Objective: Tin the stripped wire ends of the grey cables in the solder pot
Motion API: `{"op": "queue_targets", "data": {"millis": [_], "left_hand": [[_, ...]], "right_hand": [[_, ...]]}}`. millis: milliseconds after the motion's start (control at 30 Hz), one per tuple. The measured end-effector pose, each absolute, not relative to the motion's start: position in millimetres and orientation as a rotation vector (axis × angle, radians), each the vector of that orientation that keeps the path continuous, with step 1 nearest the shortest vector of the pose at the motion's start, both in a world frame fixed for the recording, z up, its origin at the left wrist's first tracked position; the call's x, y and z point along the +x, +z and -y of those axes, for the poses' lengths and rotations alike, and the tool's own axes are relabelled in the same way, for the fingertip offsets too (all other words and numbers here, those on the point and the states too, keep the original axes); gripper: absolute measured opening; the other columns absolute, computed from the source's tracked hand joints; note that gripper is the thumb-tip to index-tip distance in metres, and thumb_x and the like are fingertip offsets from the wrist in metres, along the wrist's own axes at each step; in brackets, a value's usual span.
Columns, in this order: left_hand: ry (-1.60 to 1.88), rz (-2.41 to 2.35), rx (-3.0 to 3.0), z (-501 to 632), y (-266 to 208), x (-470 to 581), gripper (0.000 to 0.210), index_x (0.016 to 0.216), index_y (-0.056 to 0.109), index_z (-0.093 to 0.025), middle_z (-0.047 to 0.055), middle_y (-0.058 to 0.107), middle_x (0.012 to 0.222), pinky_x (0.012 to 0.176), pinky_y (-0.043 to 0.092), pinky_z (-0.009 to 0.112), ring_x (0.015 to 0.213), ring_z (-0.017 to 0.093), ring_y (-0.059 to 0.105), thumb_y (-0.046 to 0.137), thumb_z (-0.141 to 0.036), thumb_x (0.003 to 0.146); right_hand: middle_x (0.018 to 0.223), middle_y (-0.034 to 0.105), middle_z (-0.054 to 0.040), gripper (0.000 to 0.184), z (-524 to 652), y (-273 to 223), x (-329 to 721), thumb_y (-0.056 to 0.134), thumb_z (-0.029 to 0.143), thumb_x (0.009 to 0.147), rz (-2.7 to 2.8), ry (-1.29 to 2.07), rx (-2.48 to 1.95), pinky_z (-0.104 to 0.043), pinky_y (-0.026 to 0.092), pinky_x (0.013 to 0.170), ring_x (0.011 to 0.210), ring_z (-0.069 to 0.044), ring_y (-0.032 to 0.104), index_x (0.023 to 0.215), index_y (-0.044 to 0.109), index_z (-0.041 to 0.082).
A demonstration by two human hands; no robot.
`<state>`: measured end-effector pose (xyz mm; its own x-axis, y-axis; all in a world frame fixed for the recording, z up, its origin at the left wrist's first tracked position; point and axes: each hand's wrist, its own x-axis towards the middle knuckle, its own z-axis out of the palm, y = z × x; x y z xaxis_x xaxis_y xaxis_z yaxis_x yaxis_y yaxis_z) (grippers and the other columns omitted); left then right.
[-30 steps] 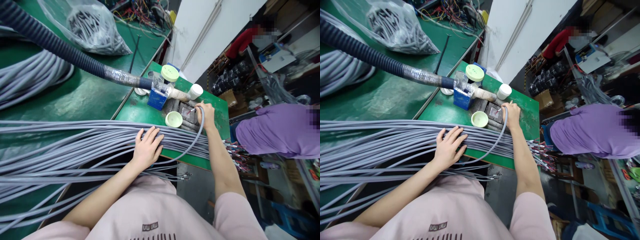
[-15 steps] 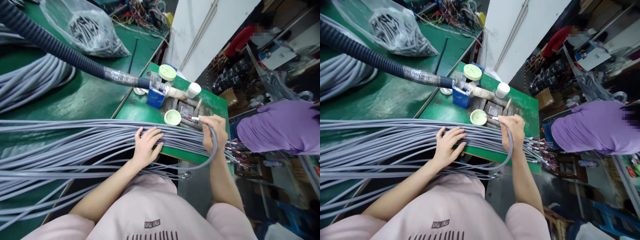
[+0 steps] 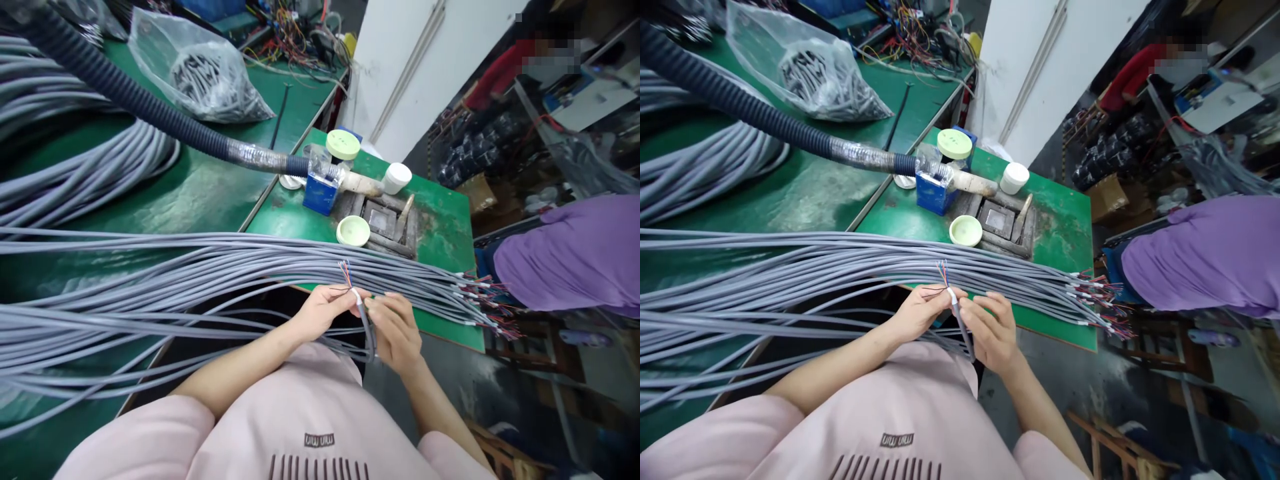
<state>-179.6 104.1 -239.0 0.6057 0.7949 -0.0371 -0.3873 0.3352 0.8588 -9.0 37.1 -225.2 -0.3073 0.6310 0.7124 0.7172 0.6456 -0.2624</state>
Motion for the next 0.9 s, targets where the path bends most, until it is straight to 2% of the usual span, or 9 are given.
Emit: {"op": "queue_targets", "data": {"millis": [67,133,233,367,500,733,900], "left_hand": [[0.797,-0.540,1.028,-103.6,-236.4,-180.6,0.042,0.089,0.075,-0.014,0.006,0.068,0.077,0.073,0.053,0.026,0.069,0.014,0.062,0.068,-0.053,0.078],[0.789,-0.567,1.126,-102.9,-233.4,-180.4,0.042,0.086,0.074,-0.014,0.006,0.066,0.077,0.071,0.053,0.026,0.068,0.014,0.062,0.065,-0.054,0.080],[0.823,-0.580,1.277,-102.6,-231.4,-178.9,0.038,0.078,0.074,-0.014,0.007,0.066,0.079,0.069,0.052,0.025,0.070,0.013,0.061,0.062,-0.050,0.083],[0.887,-0.622,1.386,-106.3,-233.2,-178.8,0.031,0.073,0.073,-0.015,0.007,0.067,0.078,0.066,0.050,0.023,0.068,0.012,0.059,0.062,-0.041,0.084],[0.914,-0.590,1.388,-110.3,-234.9,-178.5,0.028,0.065,0.071,-0.015,0.005,0.068,0.071,0.063,0.047,0.022,0.064,0.011,0.059,0.067,-0.037,0.081],[0.883,-0.681,1.233,-106.6,-237.1,-169.4,0.042,0.049,0.055,-0.014,0.002,0.060,0.053,0.051,0.039,0.021,0.050,0.009,0.050,0.074,-0.043,0.072],[0.848,-0.693,1.084,-103.2,-237.0,-163.6,0.047,0.048,0.045,-0.015,-0.001,0.055,0.046,0.047,0.036,0.019,0.045,0.006,0.046,0.074,-0.044,0.071]], "right_hand": [[0.095,0.072,-0.0055,0.036,-34.2,-222.2,-7.8,0.048,0.016,0.091,1.931,0.086,-1.128,-0.042,0.055,0.080,0.088,-0.021,0.066,0.123,0.056,0.028],[0.081,0.069,-0.0034,0.022,-32.8,-221.1,-9.9,0.053,0.026,0.092,1.869,0.259,-1.241,-0.035,0.054,0.068,0.073,-0.019,0.066,0.112,0.060,0.026],[0.071,0.067,-0.0006,0.016,-33.0,-223.2,-16.0,0.057,0.035,0.090,1.827,0.339,-1.369,-0.030,0.051,0.059,0.061,-0.017,0.063,0.100,0.063,0.024],[0.076,0.069,-0.0016,0.015,-34.4,-228.0,-19.2,0.050,0.028,0.093,1.818,0.483,-1.384,-0.028,0.050,0.061,0.064,-0.016,0.064,0.091,0.064,0.023],[0.073,0.067,0.0000,0.016,-35.3,-230.5,-15.7,0.049,0.026,0.093,1.790,0.635,-1.313,-0.025,0.048,0.058,0.061,-0.014,0.061,0.086,0.063,0.022],[0.073,0.064,-0.0007,0.017,-36.2,-234.7,-17.3,0.049,0.026,0.093,1.806,0.729,-1.224,-0.026,0.049,0.061,0.064,-0.014,0.060,0.083,0.062,0.021],[0.074,0.063,-0.0005,0.015,-35.3,-239.6,-20.5,0.050,0.025,0.092,1.797,0.749,-1.211,-0.026,0.048,0.062,0.066,-0.014,0.060,0.083,0.061,0.021]]}}
